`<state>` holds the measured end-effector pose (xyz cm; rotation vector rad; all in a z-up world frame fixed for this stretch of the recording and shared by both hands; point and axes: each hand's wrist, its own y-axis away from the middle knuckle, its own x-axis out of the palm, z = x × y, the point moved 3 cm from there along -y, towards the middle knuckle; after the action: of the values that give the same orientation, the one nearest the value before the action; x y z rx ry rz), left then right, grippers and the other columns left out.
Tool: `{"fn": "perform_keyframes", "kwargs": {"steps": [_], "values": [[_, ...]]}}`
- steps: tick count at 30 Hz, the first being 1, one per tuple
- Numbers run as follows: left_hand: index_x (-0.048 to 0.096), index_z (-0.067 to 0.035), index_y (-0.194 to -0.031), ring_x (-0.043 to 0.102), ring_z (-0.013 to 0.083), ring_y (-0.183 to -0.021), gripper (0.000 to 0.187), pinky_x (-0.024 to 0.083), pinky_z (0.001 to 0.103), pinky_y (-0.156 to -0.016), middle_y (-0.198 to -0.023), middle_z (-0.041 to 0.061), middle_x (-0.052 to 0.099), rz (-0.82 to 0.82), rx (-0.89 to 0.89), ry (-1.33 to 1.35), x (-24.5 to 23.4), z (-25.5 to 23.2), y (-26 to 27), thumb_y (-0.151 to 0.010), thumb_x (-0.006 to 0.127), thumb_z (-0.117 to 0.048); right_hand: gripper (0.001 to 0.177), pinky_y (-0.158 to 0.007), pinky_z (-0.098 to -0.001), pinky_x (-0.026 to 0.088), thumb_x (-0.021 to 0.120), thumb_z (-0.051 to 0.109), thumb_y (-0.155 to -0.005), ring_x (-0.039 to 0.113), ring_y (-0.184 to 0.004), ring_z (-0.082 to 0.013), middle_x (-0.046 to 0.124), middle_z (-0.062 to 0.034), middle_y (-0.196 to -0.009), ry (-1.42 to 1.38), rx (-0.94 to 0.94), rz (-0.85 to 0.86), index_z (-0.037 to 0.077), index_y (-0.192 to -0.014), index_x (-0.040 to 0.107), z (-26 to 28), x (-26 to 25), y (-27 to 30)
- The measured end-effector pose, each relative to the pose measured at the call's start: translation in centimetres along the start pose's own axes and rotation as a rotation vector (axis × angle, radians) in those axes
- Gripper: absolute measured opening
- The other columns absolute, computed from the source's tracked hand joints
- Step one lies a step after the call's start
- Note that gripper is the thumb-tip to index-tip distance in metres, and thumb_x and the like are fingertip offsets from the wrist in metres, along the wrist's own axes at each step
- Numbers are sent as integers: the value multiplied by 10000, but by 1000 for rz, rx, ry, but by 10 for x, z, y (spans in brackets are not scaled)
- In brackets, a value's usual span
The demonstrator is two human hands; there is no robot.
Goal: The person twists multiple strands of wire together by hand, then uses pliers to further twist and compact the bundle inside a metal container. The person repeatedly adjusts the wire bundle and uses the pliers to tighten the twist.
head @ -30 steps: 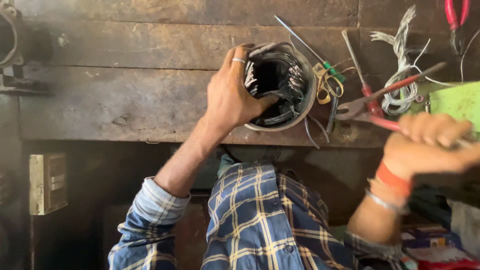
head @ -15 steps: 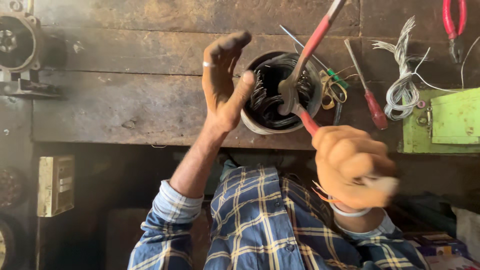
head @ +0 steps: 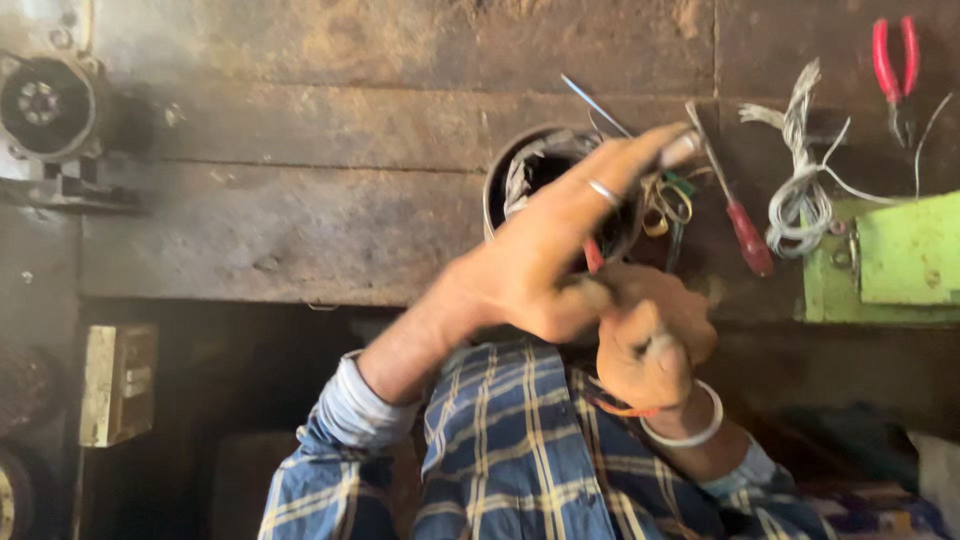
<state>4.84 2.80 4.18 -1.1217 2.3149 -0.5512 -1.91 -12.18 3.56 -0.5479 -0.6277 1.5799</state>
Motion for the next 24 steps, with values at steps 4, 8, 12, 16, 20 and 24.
{"fn": "perform_keyframes", "kwargs": {"steps": [4, 8, 12, 16, 20, 24], "values": [[133, 13, -1628, 406, 411, -1495, 1102, 414, 428, -1231, -1624, 261, 337, 17, -27, 54, -6, -15, 8, -763, 807, -94, 529, -709, -353, 475, 598, 512, -969, 539, -772, -224, 540, -126, -967, -35, 92, -96, 36, -1079, 395, -8, -4, 2], [57, 27, -1606, 327, 475, -1492, 1141, 334, 490, -1277, -1620, 307, 250, -251, 107, -300, 35, -5, -2, -746, 801, -60, 735, -808, -348, 462, 668, 544, -912, 530, -888, -211, 532, -125, -1087, 25, 154, -60, 34, -1298, 305, -5, -25, -15], [174, 6, -1612, 434, 427, -1398, 1096, 420, 463, -1186, -1585, 271, 322, -640, 51, -373, 79, 24, -6, -810, 886, -216, 1003, -907, -342, 448, 737, 575, -855, 520, -1003, -198, 524, -124, -1207, 62, 176, -4, 33, -1517, 215, -4, -33, -38], [384, -64, -1529, 564, 347, -1245, 798, 465, 409, -1052, -1451, 172, 520, -585, 93, -417, 85, 45, -1, -871, 818, -185, 1218, -976, -336, 440, 787, 613, -818, 519, -1081, -191, 529, -125, -1286, 71, 136, -31, 34, -1672, 139, 3, -22, -42], [382, -38, -1496, 576, 373, -1230, 772, 478, 433, -1062, -1397, 196, 529, -626, 85, -397, 84, 48, 0, -877, 801, -232, 1201, -963, -331, 446, 743, 700, -820, 534, -1052, -196, 560, -126, -1250, 49, 99, -85, 32, -1631, 160, 9, -12, -38], [386, -32, -1494, 582, 369, -1181, 739, 480, 431, -1033, -1350, 186, 537, -596, 60, -402, 91, 57, 3, -895, 769, -237, 1243, -963, -332, 441, 598, 884, -753, 523, -1045, -183, 556, -106, -1242, -52, 98, -157, -9, -1582, 351, 1, -15, -32]]}}
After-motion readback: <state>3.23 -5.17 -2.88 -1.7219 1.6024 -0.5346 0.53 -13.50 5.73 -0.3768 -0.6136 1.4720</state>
